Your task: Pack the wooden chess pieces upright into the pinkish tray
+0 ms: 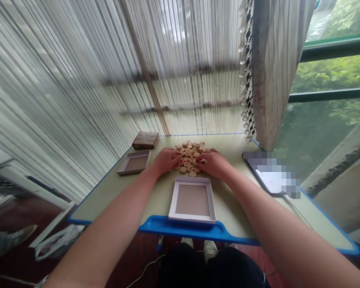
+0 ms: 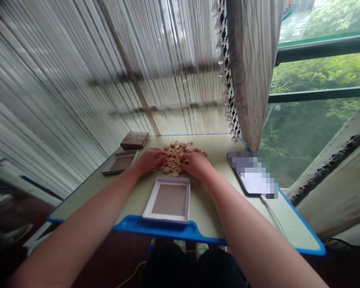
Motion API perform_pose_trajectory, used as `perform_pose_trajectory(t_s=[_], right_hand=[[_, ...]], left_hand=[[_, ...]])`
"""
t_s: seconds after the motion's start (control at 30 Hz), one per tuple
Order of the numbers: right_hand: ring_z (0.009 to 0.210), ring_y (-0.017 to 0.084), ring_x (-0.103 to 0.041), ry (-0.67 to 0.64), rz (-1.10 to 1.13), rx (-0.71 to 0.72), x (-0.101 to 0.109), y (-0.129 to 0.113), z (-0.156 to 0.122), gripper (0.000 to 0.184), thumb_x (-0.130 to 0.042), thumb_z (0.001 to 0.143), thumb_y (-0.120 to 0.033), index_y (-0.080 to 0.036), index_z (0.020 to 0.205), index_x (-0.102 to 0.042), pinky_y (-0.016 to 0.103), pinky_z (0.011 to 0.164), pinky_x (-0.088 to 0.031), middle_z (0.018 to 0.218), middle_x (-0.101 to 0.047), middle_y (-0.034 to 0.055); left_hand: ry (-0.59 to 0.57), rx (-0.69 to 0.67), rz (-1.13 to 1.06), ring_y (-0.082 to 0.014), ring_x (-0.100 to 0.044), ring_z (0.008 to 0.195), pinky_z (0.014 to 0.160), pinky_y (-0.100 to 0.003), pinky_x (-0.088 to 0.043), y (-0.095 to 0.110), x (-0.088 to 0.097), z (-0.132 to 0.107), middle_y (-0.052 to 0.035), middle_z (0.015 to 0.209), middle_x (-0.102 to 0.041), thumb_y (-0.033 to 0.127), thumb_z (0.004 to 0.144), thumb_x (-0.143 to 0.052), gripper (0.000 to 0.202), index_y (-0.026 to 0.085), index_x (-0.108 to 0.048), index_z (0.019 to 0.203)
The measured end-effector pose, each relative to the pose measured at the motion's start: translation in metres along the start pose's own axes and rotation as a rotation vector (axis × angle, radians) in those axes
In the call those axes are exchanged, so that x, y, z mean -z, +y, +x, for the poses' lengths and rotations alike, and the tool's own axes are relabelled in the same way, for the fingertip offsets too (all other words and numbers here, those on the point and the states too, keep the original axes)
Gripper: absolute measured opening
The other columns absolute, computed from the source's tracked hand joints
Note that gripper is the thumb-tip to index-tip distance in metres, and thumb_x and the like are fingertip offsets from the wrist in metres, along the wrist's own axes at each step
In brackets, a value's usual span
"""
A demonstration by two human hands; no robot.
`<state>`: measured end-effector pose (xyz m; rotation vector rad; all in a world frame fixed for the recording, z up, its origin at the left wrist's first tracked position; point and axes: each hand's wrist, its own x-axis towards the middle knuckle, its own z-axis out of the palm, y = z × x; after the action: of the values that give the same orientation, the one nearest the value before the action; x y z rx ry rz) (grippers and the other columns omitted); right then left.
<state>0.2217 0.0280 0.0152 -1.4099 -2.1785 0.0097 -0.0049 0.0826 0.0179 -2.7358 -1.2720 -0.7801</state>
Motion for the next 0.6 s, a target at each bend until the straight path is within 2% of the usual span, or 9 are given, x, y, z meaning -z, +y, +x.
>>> perform_pose_trajectory(t_s=[0.2,0.3,0.47,0.6], right_hand=[[0.086,0.019,-0.056,-0.04,0.058,0.015,-0.001,-0.005,-0.002,0.017,-0.058,0.076,-0.037,-0.024,0.081,-0.069,0.028,0.077,-0.041,0.084,-0.067,0.0032],[0.087,0.019,-0.055,-0.024,0.038,0.037,-0.002,-0.005,-0.002,0.02,-0.055,0.08,-0.036,-0.023,0.082,-0.069,0.028,0.079,-0.04,0.089,-0.065,0.0042],[0.092,0.021,-0.052,-0.009,-0.072,-0.026,0.002,-0.006,-0.002,0.029,-0.046,0.085,-0.035,-0.02,0.077,-0.07,0.031,0.084,-0.038,0.093,-0.061,0.0079],[0.098,0.022,-0.05,0.066,-0.056,-0.076,0.006,-0.013,-0.005,0.027,-0.046,0.085,-0.033,-0.022,0.092,-0.069,0.032,0.084,-0.039,0.103,-0.06,0.0084]], left_hand=[[0.029,0.039,-0.008,-0.0175,-0.06,0.087,0.084,-0.03,-0.045,0.0,0.0,-0.002,-0.0067,0.089,-0.068,0.036,0.083,-0.048,0.029,0.017,-0.069,0.09],[0.023,0.066,0.015,-0.0175,-0.061,0.085,0.082,-0.03,-0.046,0.0,0.001,-0.003,-0.006,0.089,-0.067,0.035,0.081,-0.052,0.025,0.017,-0.069,0.087],[0.004,0.135,0.047,-0.019,-0.061,0.085,0.079,-0.029,-0.046,-0.001,0.004,-0.004,-0.0058,0.09,-0.068,0.037,0.079,-0.054,0.025,0.018,-0.069,0.087],[-0.002,0.193,0.046,-0.0193,-0.061,0.088,0.08,-0.029,-0.045,0.002,0.008,-0.008,-0.0062,0.093,-0.069,0.036,0.084,-0.046,0.029,0.018,-0.068,0.093]])
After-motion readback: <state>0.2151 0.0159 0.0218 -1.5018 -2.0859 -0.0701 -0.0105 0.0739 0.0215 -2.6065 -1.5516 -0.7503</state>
